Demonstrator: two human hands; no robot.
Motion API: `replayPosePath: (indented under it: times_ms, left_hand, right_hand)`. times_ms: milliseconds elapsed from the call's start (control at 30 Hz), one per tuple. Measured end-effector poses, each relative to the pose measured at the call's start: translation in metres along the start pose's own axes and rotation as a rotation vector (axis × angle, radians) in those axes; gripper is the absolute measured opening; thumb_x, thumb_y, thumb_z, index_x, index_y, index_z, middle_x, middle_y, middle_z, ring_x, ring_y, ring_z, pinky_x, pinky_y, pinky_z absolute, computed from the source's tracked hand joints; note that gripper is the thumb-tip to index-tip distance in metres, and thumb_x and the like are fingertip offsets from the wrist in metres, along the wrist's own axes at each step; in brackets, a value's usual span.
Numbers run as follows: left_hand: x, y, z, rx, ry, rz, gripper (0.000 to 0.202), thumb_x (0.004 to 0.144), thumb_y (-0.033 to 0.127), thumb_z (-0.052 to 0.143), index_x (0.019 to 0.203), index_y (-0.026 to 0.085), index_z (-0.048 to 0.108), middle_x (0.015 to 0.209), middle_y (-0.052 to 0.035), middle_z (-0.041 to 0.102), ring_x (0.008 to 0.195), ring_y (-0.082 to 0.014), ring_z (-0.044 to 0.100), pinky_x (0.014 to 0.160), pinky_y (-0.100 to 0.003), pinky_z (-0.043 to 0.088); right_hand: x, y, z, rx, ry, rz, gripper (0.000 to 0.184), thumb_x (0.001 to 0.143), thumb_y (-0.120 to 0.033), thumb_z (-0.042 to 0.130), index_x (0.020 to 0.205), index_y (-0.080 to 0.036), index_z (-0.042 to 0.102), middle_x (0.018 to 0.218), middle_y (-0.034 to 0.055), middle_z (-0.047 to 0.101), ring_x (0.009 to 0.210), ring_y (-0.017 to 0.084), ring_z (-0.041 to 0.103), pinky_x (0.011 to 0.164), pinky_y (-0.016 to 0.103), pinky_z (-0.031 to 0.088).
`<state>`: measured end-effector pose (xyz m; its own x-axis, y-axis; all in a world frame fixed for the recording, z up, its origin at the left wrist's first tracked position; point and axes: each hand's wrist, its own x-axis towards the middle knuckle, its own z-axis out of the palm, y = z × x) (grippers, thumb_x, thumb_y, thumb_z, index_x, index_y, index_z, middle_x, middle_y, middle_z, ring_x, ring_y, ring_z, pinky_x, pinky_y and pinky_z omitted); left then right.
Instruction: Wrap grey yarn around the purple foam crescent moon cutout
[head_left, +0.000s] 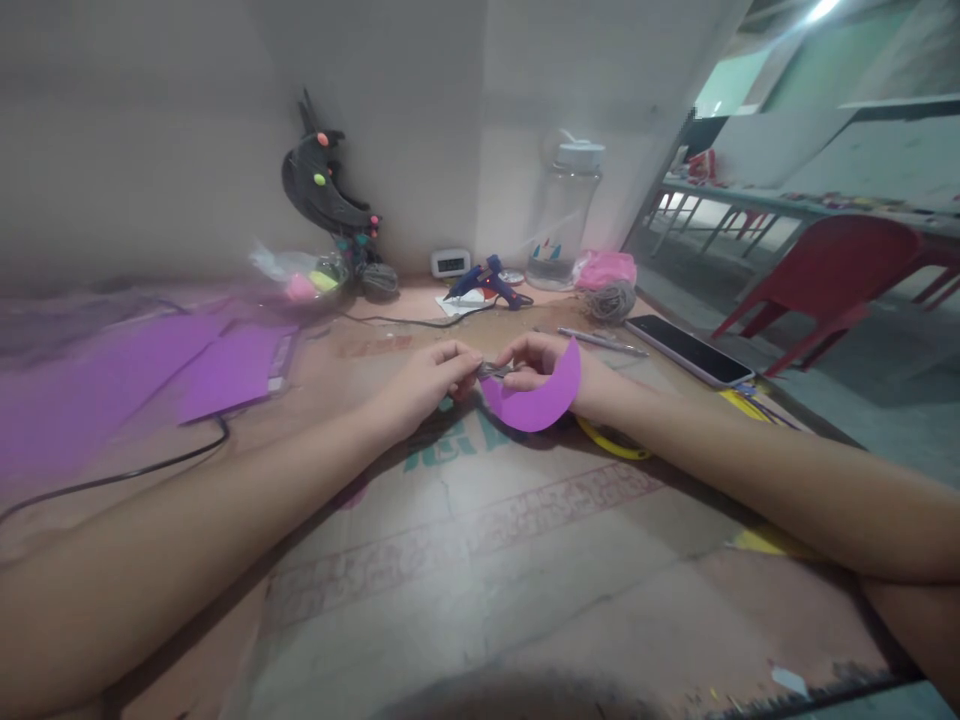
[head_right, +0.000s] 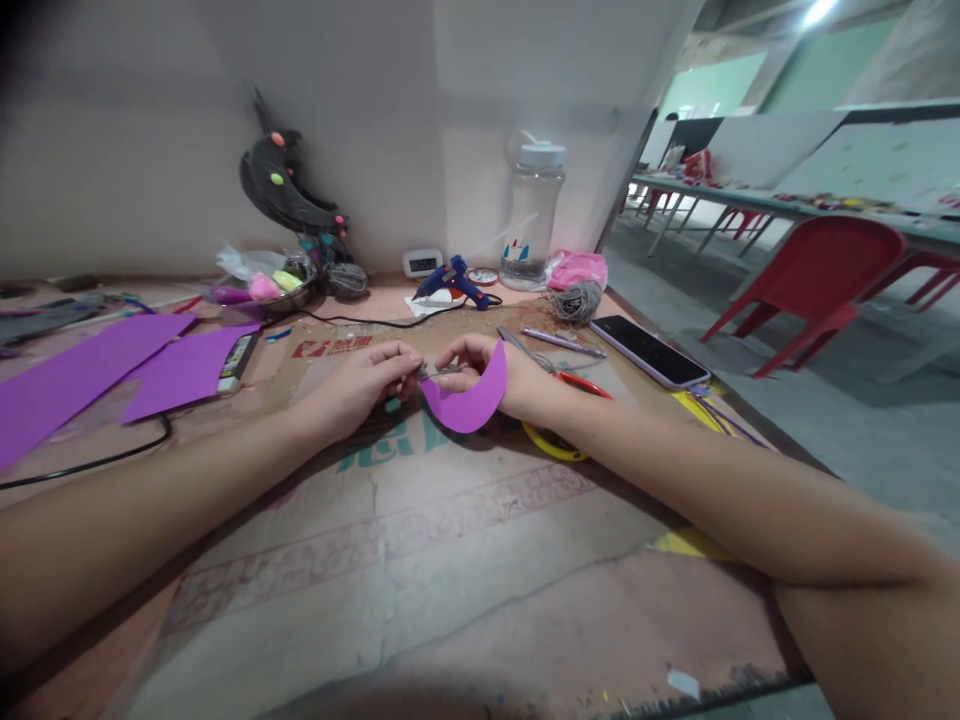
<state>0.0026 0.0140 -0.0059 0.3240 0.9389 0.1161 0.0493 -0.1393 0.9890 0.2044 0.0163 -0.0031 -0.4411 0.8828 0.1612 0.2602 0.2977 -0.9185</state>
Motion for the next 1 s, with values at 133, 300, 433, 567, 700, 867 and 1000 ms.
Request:
replayPosePath:
  times_ms: [133, 300, 433, 567, 700, 867, 1000]
  left_hand:
    - [0.0, -0.001, 0.0, 0.071, -0.006, 0.022, 0.025, 0.083, 0.032, 0.06, 0.063, 0.018, 0.056, 0.054, 0.0013, 0.053, 0.05, -0.0106, 0.044, 0.051, -0.024, 0.034]
    - [-0.001, 0.0, 0.0, 0.15, 0.013, 0.031, 0.028, 0.084, 0.032, 0.058, 0.06, 0.018, 0.053, 0.054, 0.0012, 0.052, 0.051, -0.0108, 0.045, 0.054, -0.024, 0.036]
    - [-0.002, -0.002, -0.001, 0.195, -0.015, 0.024, 0.027, 0.084, 0.037, 0.061, 0.064, 0.018, 0.055, 0.057, 0.0013, 0.052, 0.051, -0.0108, 0.046, 0.051, -0.024, 0.034]
    - [-0.001, -0.005, -0.002, 0.23, -0.072, -0.009, 0.031, 0.084, 0.044, 0.061, 0.067, 0.018, 0.057, 0.059, 0.0011, 0.053, 0.051, -0.0104, 0.045, 0.049, -0.023, 0.032]
    - [-0.001, -0.005, -0.001, 0.204, -0.09, -0.022, 0.033, 0.083, 0.045, 0.063, 0.066, 0.018, 0.057, 0.06, 0.0012, 0.052, 0.051, -0.01, 0.046, 0.05, -0.022, 0.033]
    - [-0.002, -0.005, 0.0, 0.2, -0.132, -0.033, 0.03, 0.082, 0.045, 0.063, 0.071, 0.017, 0.059, 0.063, 0.0002, 0.055, 0.053, -0.0102, 0.047, 0.05, -0.022, 0.034]
    - [-0.002, -0.006, 0.0, 0.2, -0.164, -0.028, 0.03, 0.084, 0.045, 0.061, 0.074, 0.017, 0.058, 0.066, 0.0, 0.056, 0.056, -0.0102, 0.048, 0.051, -0.022, 0.035]
  right_hand:
    - [0.002, 0.01, -0.001, -0.149, 0.084, -0.041, 0.031, 0.074, -0.046, 0.073, 0.085, -0.018, 0.065, 0.056, -0.0079, 0.045, 0.05, 0.007, 0.039, 0.048, 0.022, 0.028]
    - [0.002, 0.014, 0.001, -0.151, 0.104, -0.013, 0.027, 0.074, -0.043, 0.072, 0.084, -0.019, 0.067, 0.064, -0.0018, 0.06, 0.055, 0.011, 0.05, 0.053, 0.025, 0.037]
    - [0.0, 0.005, 0.001, -0.201, 0.136, -0.008, 0.023, 0.075, -0.039, 0.07, 0.082, -0.018, 0.068, 0.069, 0.0015, 0.065, 0.058, 0.012, 0.054, 0.054, 0.025, 0.04]
    - [0.002, 0.004, -0.002, -0.205, 0.167, -0.028, 0.024, 0.076, -0.041, 0.071, 0.08, -0.018, 0.068, 0.07, 0.0023, 0.066, 0.06, 0.013, 0.055, 0.055, 0.026, 0.042]
    - [0.0, 0.002, -0.003, -0.255, 0.207, -0.039, 0.024, 0.077, -0.041, 0.07, 0.081, -0.017, 0.067, 0.077, 0.0039, 0.069, 0.068, 0.015, 0.06, 0.062, 0.028, 0.046]
    - [-0.004, -0.004, -0.001, -0.295, 0.216, -0.044, 0.021, 0.076, -0.038, 0.069, 0.081, -0.017, 0.066, 0.078, 0.004, 0.068, 0.068, 0.016, 0.06, 0.063, 0.029, 0.045]
    - [-0.005, -0.004, 0.001, -0.277, 0.211, -0.057, 0.02, 0.076, -0.036, 0.068, 0.08, -0.017, 0.064, 0.078, 0.0034, 0.067, 0.071, 0.016, 0.059, 0.065, 0.029, 0.046]
